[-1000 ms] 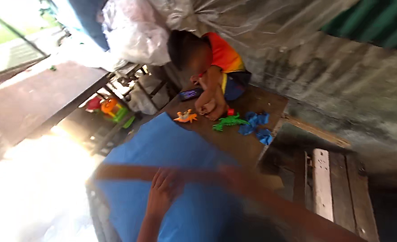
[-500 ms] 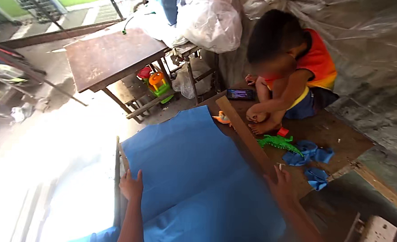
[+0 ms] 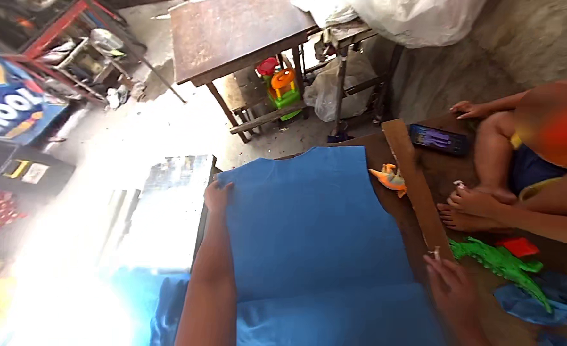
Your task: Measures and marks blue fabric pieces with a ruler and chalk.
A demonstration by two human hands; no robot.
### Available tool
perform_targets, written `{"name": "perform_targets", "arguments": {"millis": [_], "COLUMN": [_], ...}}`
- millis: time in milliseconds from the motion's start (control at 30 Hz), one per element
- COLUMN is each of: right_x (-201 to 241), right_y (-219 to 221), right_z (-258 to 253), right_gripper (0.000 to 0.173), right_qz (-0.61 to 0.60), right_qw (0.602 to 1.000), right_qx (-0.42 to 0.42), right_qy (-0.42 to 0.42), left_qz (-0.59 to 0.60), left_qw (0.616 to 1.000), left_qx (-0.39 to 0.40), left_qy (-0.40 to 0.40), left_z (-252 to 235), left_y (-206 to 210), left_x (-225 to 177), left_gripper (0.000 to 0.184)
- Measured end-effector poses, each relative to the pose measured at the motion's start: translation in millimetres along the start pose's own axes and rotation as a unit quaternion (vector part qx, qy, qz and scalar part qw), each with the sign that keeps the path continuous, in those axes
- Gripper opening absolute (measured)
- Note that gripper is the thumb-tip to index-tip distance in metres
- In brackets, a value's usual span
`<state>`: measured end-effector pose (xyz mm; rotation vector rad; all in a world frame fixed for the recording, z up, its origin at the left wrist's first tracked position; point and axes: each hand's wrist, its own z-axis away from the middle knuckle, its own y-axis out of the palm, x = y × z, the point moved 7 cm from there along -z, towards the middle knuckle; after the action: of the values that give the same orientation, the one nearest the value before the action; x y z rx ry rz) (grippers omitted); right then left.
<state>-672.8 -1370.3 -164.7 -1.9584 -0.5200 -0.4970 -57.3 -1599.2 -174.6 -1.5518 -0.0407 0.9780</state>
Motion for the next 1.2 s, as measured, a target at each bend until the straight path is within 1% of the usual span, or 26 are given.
{"name": "perform_targets", "arguments": {"millis": [67,133,200,233,267,300,333,400,533,633,767,867,933,1000,1033,1067,1100,1133,1200], "right_x": [15.5,34.2,52.4,63.0,73.4,81.8,87.3,89.2,81.7,83.2,85.1,85.0,85.5,86.8,87.4,87.6,86.3,82.8,71.5], "right_y": [2.8,24.4,69.5,96.8,123.3,145.8,162.8,182.6,186.2,185.1,186.3,190.2,192.0,193.8,194.6,194.9,194.3,191.4,171.4], "right_z": [-41.2,-77.6,-100.9,-108.2,-114.0,-118.3,-120.5,-120.0,-115.8,-116.9,-116.5,-116.3,-116.8,-116.3,-116.5,-117.3,-118.2,-119.8,-122.4], "right_gripper": [0.033,0.034,0.039,0.044,0.047,0.048,0.047,0.048,0.054,0.055,0.055,0.056,0.058,0.060,0.060,0.061,0.062,0.062,0.065], "right_qz": [-0.022,-0.042,-0.066,-0.064,-0.052,-0.030,-0.004,0.039,0.034,0.042,0.060,0.075,0.087,0.097,0.102,0.103,0.091,0.055,-0.104], "right_qw": [0.999,0.998,0.986,0.979,0.976,0.977,0.981,0.985,0.987,0.988,0.987,0.984,0.982,0.981,0.981,0.980,0.980,0.982,0.979], "right_qx": [0.008,0.053,0.146,0.188,0.210,0.211,0.193,0.168,0.155,0.147,0.150,0.162,0.167,0.166,0.168,0.171,0.175,0.179,0.167], "right_qy": [-0.023,-0.015,0.036,0.043,0.033,0.017,0.000,-0.008,0.005,0.002,0.004,0.004,0.001,-0.004,-0.007,-0.009,-0.008,0.001,0.052], "left_qz": [-0.004,-0.002,0.012,0.022,0.032,0.039,0.039,0.031,-0.017,-0.014,0.025,0.092,0.138,0.204,0.243,0.282,0.315,0.331,0.359], "left_qw": [1.000,1.000,0.999,0.998,0.996,0.995,0.994,0.994,0.988,0.970,0.956,0.945,0.955,0.965,0.961,0.952,0.937,0.921,0.882], "left_qx": [-0.012,-0.027,-0.049,-0.063,-0.078,-0.089,-0.097,-0.098,-0.063,-0.080,-0.161,-0.180,-0.150,-0.077,-0.038,-0.005,0.028,0.064,0.111], "left_qy": [0.010,0.000,-0.020,-0.022,-0.017,-0.006,0.008,0.047,0.143,0.230,0.244,0.257,0.215,0.146,0.124,0.120,0.145,0.193,0.284], "left_z": [-14.7,-24.8,-28.7,-29.4,-29.1,-27.6,-25.4,-21.3,-19.2,-9.9,9.3,19.8,38.5,75.6,100.0,127.6,157.1,187.7,250.8], "left_y": [2.0,2.4,2.0,1.4,0.2,-1.0,-2.2,-3.6,-4.2,-6.7,-18.0,-22.4,-22.3,-21.3,-20.6,-21.7,-26.5,-36.7,-77.6], "left_x": [-11.8,-13.8,-10.9,-8.4,-8.0,-9.8,-12.6,-15.8,-15.5,-21.9,-26.1,-33.5,-44.2,-63.4,-74.5,-84.0,-89.9,-90.0,-69.2], "left_gripper": [0.052,0.048,0.047,0.047,0.047,0.045,0.043,0.039,0.034,0.029,0.021,0.017,0.023,0.029,0.029,0.027,0.023,0.020,0.017]}}
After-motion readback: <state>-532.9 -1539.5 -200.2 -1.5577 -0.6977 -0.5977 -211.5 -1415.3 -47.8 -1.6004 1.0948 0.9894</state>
